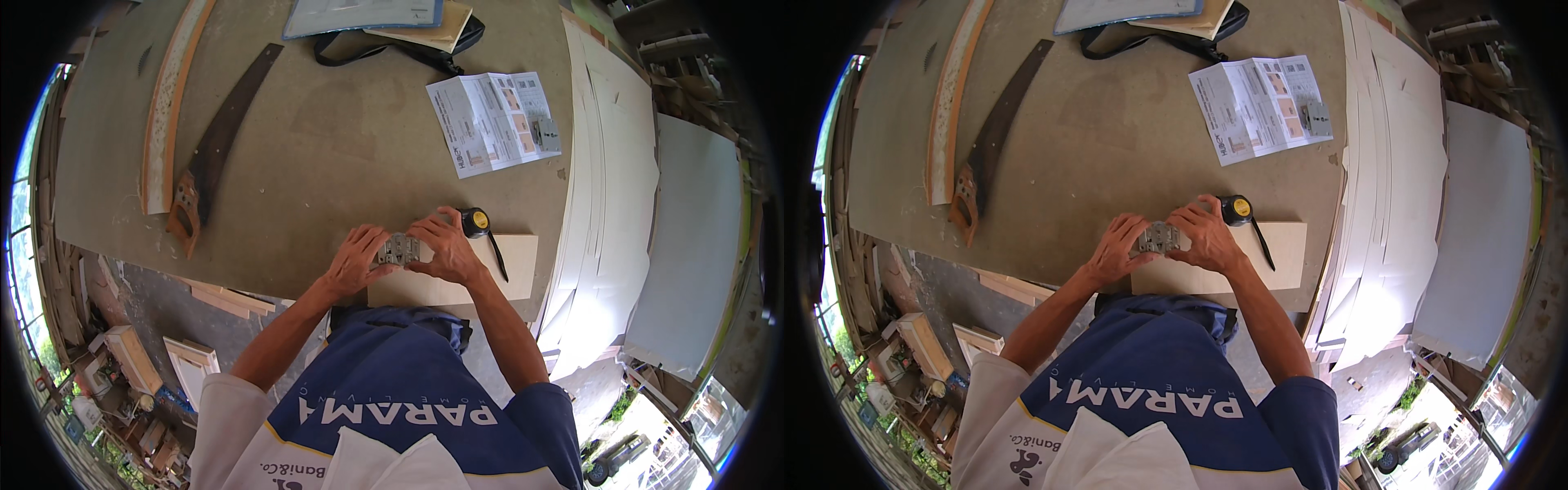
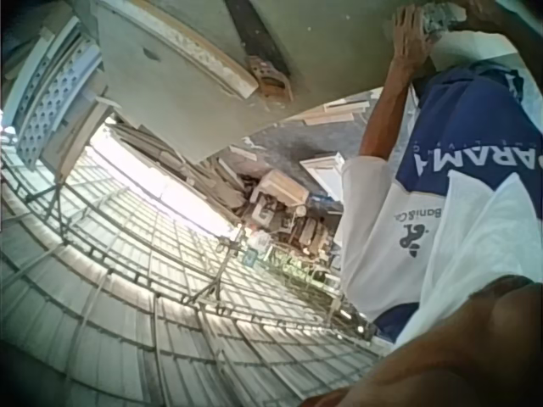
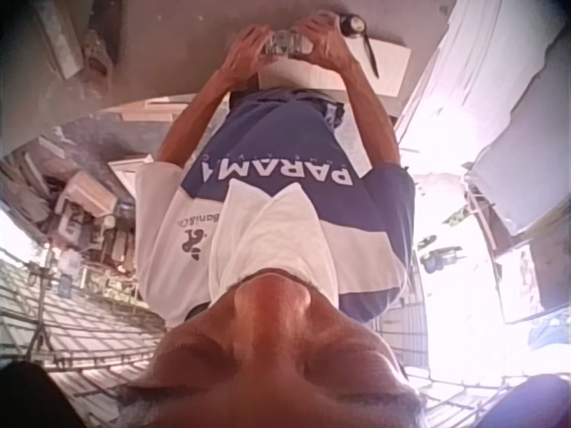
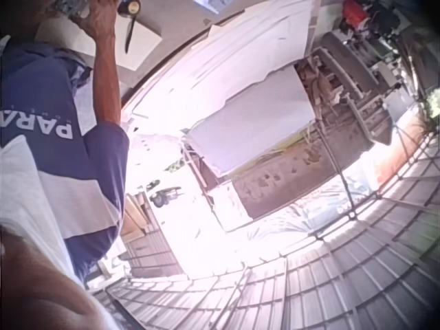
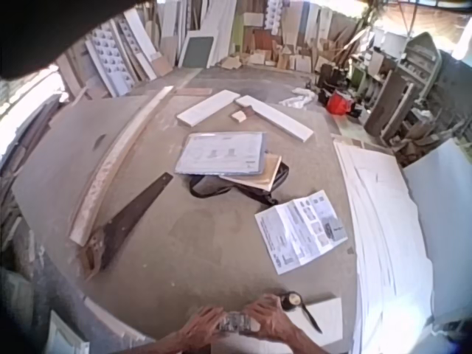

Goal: The person places a metal hinge plate against a wood panel on a workbench and uses a pencil to mark the hole locations, repeating the process for a second hinge location.

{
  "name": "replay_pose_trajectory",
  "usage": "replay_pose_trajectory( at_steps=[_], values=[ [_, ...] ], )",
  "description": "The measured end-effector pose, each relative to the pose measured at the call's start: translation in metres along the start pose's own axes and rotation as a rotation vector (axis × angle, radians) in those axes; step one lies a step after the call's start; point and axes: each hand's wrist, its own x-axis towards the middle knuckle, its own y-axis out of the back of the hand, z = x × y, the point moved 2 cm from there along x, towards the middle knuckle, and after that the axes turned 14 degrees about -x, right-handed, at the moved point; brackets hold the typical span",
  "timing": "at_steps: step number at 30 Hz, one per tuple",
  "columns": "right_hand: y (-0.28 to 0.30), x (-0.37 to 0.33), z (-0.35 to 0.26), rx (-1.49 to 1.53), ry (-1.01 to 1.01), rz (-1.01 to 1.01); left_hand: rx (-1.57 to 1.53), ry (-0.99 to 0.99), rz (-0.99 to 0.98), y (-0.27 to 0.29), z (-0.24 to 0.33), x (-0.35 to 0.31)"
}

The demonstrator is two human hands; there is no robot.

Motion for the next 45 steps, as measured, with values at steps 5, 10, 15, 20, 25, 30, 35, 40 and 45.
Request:
replay_pose_trajectory(
  at_steps=[5, 10, 15, 20, 25, 30, 35, 40, 45],
  values=[
    [-0.0006, -0.0007, 0.0001, -0.003, -0.003, -0.001, -0.047, 0.007, 0.0, 0.0007, -0.0022, 0.0009],
    [-0.0005, -0.001, -0.0004, 0.001, -0.004, 0.0, -0.062, 0.005, 0.005, 0.0007, -0.002, 0.0009],
    [-0.0026, -0.0017, 0.0, 0.004, -0.005, 0.007, -0.062, 0.006, -0.002, -0.0003, -0.0035, 0.0004],
    [-0.0029, -0.0025, -0.0002, 0.007, -0.008, 0.004, -0.057, -0.019, 0.002, -0.0002, -0.004, 0.0001],
    [-0.0034, -0.0027, -0.0009, 0.01, -0.004, 0.01, -0.059, -0.016, -0.005, -0.001, -0.0053, -0.001],
    [-0.0035, -0.0035, -0.0014, 0.016, -0.002, 0.02, -0.061, 0.001, -0.01, -0.0019, -0.0057, -0.0026],
    [-0.0017, -0.0027, -0.0022, 0.005, 0.005, 0.007, -0.061, 0.0, -0.003, -0.0016, -0.0042, -0.0022],
    [-0.0023, -0.0029, -0.0016, 0.013, 0.005, 0.017, -0.061, -0.004, 0.002, -0.0023, -0.0048, -0.0025],
    [-0.0013, -0.0026, -0.0018, 0.028, -0.003, 0.01, -0.07, 0.002, 0.011, -0.0026, -0.0046, -0.003]
  ],
)
